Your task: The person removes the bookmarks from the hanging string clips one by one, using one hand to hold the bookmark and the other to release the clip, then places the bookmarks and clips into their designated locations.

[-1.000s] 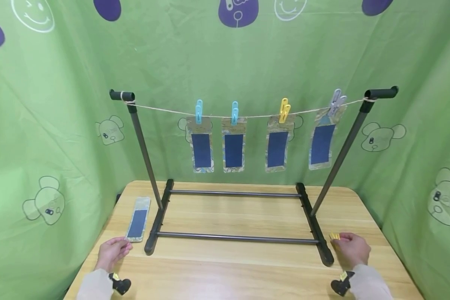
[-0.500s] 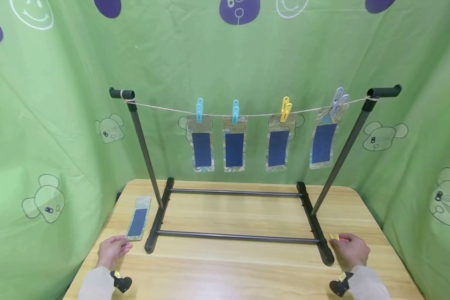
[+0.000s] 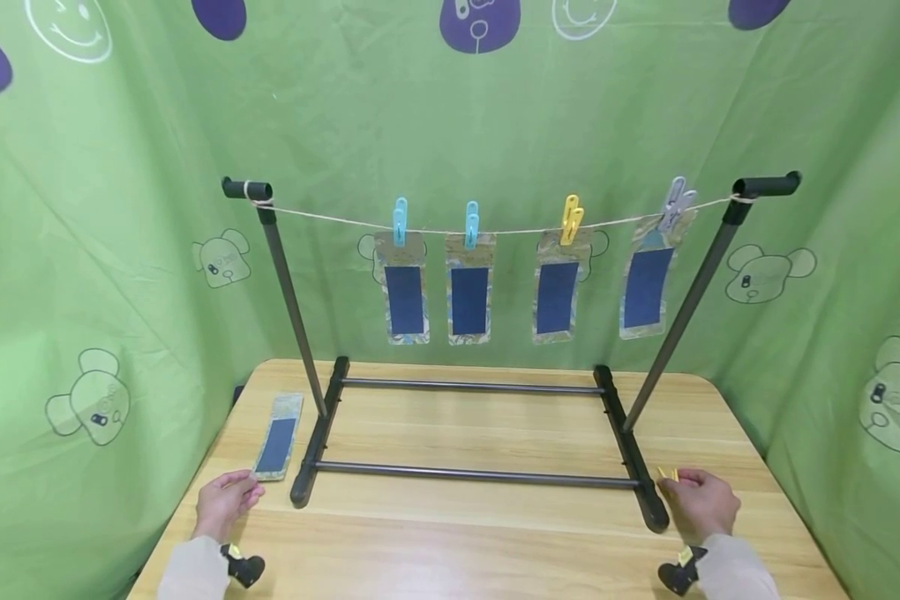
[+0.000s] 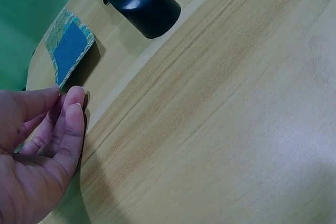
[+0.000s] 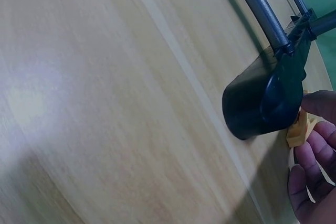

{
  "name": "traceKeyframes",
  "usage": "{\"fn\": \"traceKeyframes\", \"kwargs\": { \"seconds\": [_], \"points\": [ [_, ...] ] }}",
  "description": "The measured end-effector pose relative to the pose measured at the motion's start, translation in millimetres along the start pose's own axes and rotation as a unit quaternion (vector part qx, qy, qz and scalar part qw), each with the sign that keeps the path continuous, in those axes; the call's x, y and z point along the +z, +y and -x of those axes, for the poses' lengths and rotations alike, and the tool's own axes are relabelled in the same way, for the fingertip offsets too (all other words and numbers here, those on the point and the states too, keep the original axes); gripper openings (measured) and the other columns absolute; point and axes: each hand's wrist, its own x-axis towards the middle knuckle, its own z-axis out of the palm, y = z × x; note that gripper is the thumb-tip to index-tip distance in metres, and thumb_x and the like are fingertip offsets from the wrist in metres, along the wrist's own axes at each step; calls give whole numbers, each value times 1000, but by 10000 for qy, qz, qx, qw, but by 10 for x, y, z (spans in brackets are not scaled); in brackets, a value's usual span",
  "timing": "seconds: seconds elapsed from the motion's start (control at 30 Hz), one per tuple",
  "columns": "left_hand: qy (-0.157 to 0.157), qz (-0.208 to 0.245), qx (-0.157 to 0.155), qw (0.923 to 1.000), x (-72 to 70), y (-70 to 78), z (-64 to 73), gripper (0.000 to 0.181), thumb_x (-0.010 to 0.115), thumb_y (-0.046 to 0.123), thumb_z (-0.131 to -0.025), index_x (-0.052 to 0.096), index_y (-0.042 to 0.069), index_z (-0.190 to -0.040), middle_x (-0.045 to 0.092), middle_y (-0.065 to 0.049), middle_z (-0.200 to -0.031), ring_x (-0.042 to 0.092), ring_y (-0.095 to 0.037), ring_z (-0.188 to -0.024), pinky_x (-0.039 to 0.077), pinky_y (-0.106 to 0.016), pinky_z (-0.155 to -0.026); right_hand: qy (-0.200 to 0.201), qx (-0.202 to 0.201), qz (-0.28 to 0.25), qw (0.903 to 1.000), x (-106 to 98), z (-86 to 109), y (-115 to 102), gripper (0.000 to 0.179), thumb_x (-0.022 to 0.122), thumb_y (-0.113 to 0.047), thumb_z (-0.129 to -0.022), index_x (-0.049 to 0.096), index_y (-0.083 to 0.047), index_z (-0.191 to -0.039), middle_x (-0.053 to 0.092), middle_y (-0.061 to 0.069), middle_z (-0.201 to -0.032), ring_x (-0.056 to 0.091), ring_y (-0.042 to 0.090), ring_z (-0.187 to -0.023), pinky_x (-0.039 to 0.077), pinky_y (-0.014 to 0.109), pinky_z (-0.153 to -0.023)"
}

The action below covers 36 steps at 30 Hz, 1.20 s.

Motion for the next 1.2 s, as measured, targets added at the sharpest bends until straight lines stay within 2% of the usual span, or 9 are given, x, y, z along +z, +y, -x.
{"fn": "traceKeyframes", "kwargs": {
  "seconds": [0.2, 0.4, 0.57, 0.67, 0.8, 1.0, 1.2],
  "points": [
    [-86, 143, 64, 9998, -25, -21, 11, 41, 58, -6, -92, 42, -18, -128, 70, -9, -79, 68, -13, -71, 59, -25, -73, -78, -6, 21, 10000, -19, 17, -4, 49, 77, -27, -80, 63, 7, -112, 69, 17, -90, 54, 39, -96, 39, 51, -80],
    [-131, 87, 119, 9998, -60, -20, 24, 41, 58, -5, -93, 42, -19, -128, 70, -9, -79, 68, -13, -71, 59, -25, -73, 14, -235, 107, 9997, -60, 38, -21, 47, 74, -28, -84, 63, 7, -112, 69, 19, -93, 56, 40, -94, 39, 51, -83],
    [-60, -26, 159, 9999, -93, -12, 37, 43, 56, -4, -93, 40, -19, -130, 69, -7, -79, 67, -12, -71, 59, -24, -72, 232, -376, 118, 9990, -124, 40, -52, 47, 74, -28, -85, 63, 8, -114, 70, 18, -89, 62, 28, -75, 42, 45, -79],
    [-76, -96, 178, 9998, -109, -7, 44, 43, 56, -3, -93, 40, -18, -131, 69, -7, -80, 67, -12, -72, 58, -24, -73, 349, -494, 191, 9980, -174, 31, -71, 46, 73, -28, -86, 64, 9, -113, 70, 17, -87, 59, 20, -70, 40, 44, -79],
    [-116, -275, 209, 9993, -145, 5, 64, 44, 57, 0, -94, 41, -17, -131, 69, -6, -83, 67, -11, -74, 58, -24, -74, 355, -628, 248, 9971, -238, 24, -104, 47, 72, -30, -86, 64, 8, -112, 70, 17, -87, 58, 16, -69, 40, 43, -79],
    [-139, -450, 295, 9985, -204, 56, 86, 42, 58, 4, -95, 44, -16, -129, 69, -4, -84, 67, -11, -73, 59, -26, -72, 246, -435, 95, 9987, -341, 38, -143, 53, 73, -36, -87, 62, 6, -118, 71, 16, -94, 55, 4, -66, 42, 36, -74],
    [-81, -525, 436, 9976, -217, 152, 118, 33, 56, 5, -96, 51, -13, -123, 66, -3, -88, 66, -11, -75, 59, -27, -75, 180, -509, 109, 9985, -416, 48, -182, 56, 70, -40, -88, 61, 5, -120, 70, 17, -97, 55, 4, -68, 42, 40, -78]
  ]
}}
